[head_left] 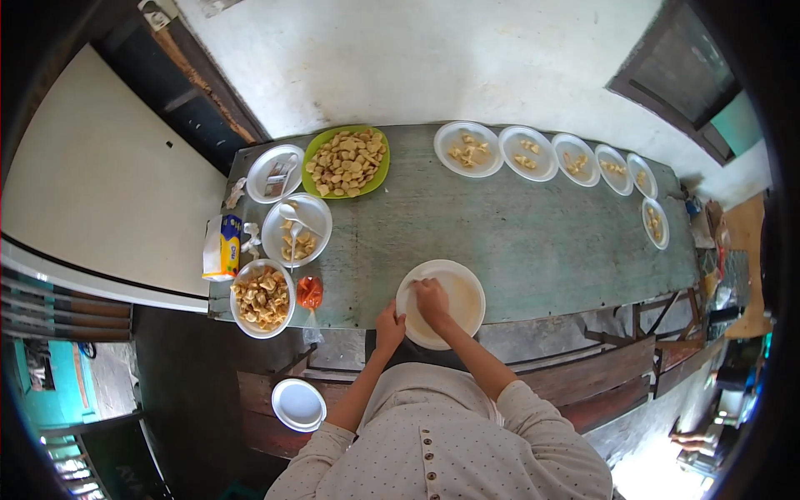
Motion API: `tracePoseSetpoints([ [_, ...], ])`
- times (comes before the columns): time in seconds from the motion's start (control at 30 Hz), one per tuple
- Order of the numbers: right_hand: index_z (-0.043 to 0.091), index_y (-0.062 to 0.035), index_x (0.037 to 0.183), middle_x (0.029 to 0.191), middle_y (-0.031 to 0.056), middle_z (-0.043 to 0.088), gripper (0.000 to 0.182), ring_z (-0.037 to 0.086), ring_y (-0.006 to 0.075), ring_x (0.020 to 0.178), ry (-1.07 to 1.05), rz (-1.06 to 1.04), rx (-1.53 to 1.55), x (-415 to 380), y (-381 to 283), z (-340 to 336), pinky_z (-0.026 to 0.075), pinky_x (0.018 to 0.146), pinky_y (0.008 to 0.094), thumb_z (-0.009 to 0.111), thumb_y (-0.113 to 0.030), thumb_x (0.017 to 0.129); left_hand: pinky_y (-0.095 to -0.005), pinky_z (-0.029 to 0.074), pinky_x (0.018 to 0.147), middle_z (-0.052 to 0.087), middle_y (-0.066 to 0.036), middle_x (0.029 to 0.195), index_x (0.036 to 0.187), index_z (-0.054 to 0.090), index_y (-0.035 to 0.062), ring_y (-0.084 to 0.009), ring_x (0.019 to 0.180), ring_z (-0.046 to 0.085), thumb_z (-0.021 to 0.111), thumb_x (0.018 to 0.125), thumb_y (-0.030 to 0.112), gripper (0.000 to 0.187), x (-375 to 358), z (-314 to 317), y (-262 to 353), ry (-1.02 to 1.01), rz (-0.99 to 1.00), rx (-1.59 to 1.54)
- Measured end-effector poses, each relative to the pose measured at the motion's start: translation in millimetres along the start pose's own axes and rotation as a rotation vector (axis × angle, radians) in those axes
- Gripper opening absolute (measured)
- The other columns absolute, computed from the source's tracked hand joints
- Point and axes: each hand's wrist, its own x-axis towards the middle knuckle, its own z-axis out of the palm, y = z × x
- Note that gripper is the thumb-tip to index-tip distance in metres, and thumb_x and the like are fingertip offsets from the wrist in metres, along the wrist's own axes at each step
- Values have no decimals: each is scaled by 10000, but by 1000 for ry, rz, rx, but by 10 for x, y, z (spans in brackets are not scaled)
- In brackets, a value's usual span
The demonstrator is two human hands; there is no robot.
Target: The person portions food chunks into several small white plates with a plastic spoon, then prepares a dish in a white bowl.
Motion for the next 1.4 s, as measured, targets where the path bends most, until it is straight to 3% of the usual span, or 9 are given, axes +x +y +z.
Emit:
tracePoseSetpoints([
  [0.13,653,-83,869,776,80,589,230,554,262,808,-140,-184,118,-245,-73,-133,470,693,358,531,-7,690,-327,425,552,504,-105,605,1063,545,-5,-208,547,507,640,706,67,376,-4,53,-63,66,-62,-103],
  [0.27,660,-93,837,746,69,574,208,555,249,781,-327,-294,119,-534,0,-293,469,679,356,555,-11,678,-314,428,552,507,-78,628,1065,543,8,-182,550,496,641,712,74,372,-14,83,-120,102,-69,-150],
  [0.5,653,-79,836,803,99,597,187,576,280,776,-508,-114,187,-713,384,-588,465,690,371,579,-12,677,-329,442,629,529,-110,733,1130,472,21,-226,670,547,635,713,94,453,-35,50,-64,34,-116,-122],
  [0.57,647,-63,842,834,115,605,175,581,296,802,-257,41,115,-605,470,-629,464,704,382,574,-5,695,-339,443,673,534,-138,801,1171,444,29,-252,743,556,638,710,103,506,-23,48,-56,31,-82,-77],
  [0.67,643,-51,847,843,119,604,164,581,301,810,-71,221,126,-385,437,-756,464,712,388,561,2,715,-368,432,744,443,-207,1078,1246,352,26,-335,924,505,646,713,122,617,-1,-30,154,137,170,187],
  [0.73,638,-47,866,858,118,603,171,580,302,820,-9,211,99,-261,453,-737,465,717,386,555,-2,724,-433,398,815,305,-201,1232,1307,288,80,-366,1095,383,693,683,223,758,67,-55,269,36,244,419],
  [0.93,625,-55,927,908,107,597,236,568,291,846,100,151,-17,-188,485,-419,469,727,374,507,-3,730,-598,281,873,205,-158,1316,1347,245,179,-351,1222,218,738,613,377,906,260,65,436,-79,281,534],
  [1.07,624,-54,930,893,101,593,264,560,279,844,101,107,-9,-259,453,-294,468,726,368,490,-1,709,-561,263,893,241,-174,1288,1323,305,154,-366,1207,228,737,604,362,864,318,81,433,-107,348,597],
  [1.4,624,-49,921,907,103,587,257,548,283,872,54,74,-83,-75,403,-288,465,748,362,499,-1,702,-635,226,900,194,-160,1327,1347,250,207,-356,1234,196,746,587,380,924,483,48,330,-161,326,518],
])
